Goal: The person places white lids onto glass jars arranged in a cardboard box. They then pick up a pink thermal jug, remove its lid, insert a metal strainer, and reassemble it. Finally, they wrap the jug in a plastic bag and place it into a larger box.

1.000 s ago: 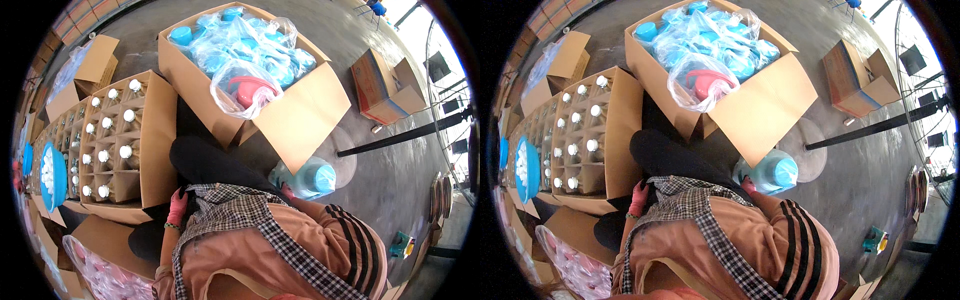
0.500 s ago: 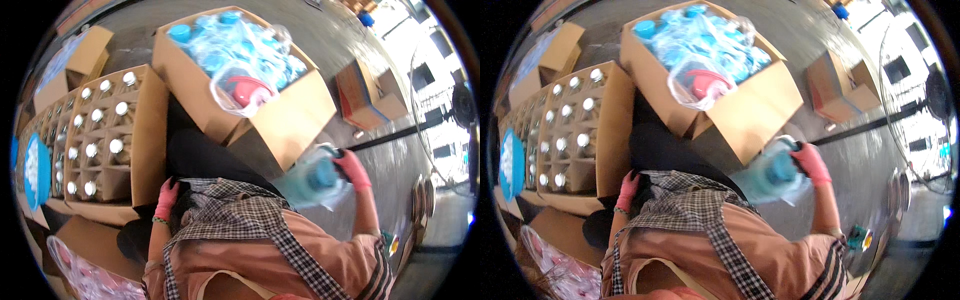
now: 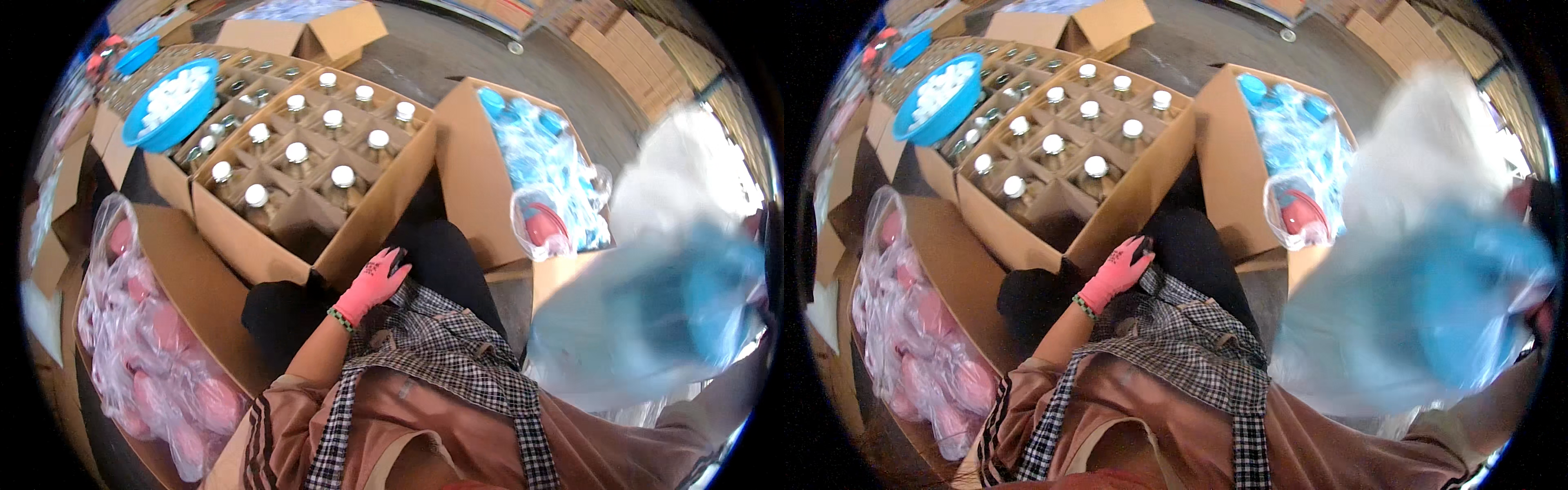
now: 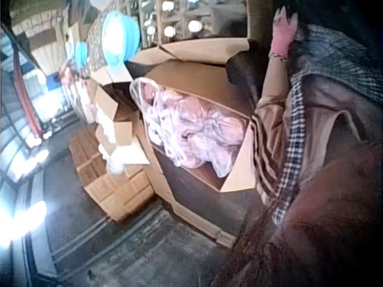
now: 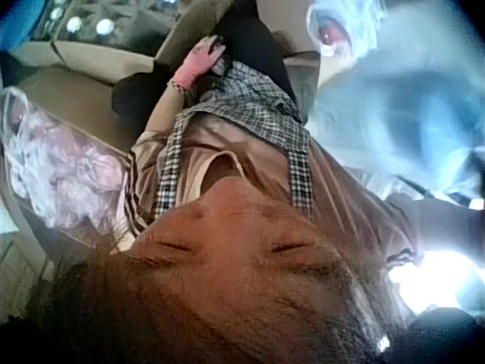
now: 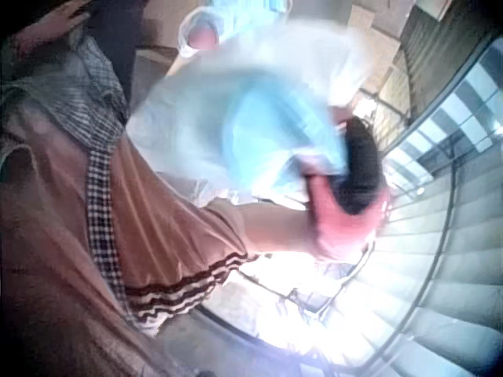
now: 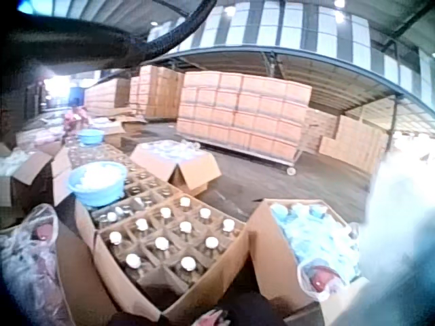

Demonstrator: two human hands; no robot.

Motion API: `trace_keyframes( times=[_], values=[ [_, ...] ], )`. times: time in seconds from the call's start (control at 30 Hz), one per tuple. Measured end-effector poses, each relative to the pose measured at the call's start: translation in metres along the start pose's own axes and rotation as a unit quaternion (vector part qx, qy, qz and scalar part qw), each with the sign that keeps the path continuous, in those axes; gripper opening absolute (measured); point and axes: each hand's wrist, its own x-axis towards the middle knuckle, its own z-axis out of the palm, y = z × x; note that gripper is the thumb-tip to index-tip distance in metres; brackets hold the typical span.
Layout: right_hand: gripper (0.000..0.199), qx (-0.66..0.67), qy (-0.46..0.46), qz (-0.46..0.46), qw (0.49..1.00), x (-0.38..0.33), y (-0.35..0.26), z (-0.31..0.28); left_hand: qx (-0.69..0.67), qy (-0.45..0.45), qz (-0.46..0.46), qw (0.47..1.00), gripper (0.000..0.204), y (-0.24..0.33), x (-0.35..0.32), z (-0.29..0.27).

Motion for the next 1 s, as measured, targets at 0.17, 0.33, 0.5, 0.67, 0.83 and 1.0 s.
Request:
trace_keyframes(
  times=[0.17, 0.33, 0.5, 0.67, 0.83, 1.0],
  values=[
    [0.058, 0.025, 0.026, -0.176, 0.984, 0.086, -0.036, 0.032, -0.596, 0.129, -0.114, 0.784, 0.046, -0.038, 0.008, -0.029],
    [0.068, 0.162, 0.088, -0.228, 0.956, 0.117, -0.033, 0.075, -0.851, 0.117, -0.045, 0.509, 0.045, -0.019, -0.034, -0.078],
    [0.079, 0.335, 0.121, -0.265, 0.896, 0.133, -0.024, 0.128, -0.604, 0.453, 0.016, 0.655, 0.039, -0.045, -0.103, -0.125],
    [0.091, 0.479, 0.097, -0.258, 0.833, 0.159, -0.002, 0.19, -0.4, 0.644, -0.075, 0.647, 0.028, -0.039, -0.214, -0.142],
    [0.072, 0.522, -0.053, -0.18, 0.832, 0.189, 0.024, 0.228, -0.273, 0.722, -0.104, 0.628, 0.033, -0.01, -0.312, -0.16],
    [0.044, 0.625, -0.13, -0.075, 0.766, 0.19, 0.065, 0.282, -0.408, 0.67, 0.048, 0.618, 0.041, 0.078, -0.293, -0.204]
  ],
)
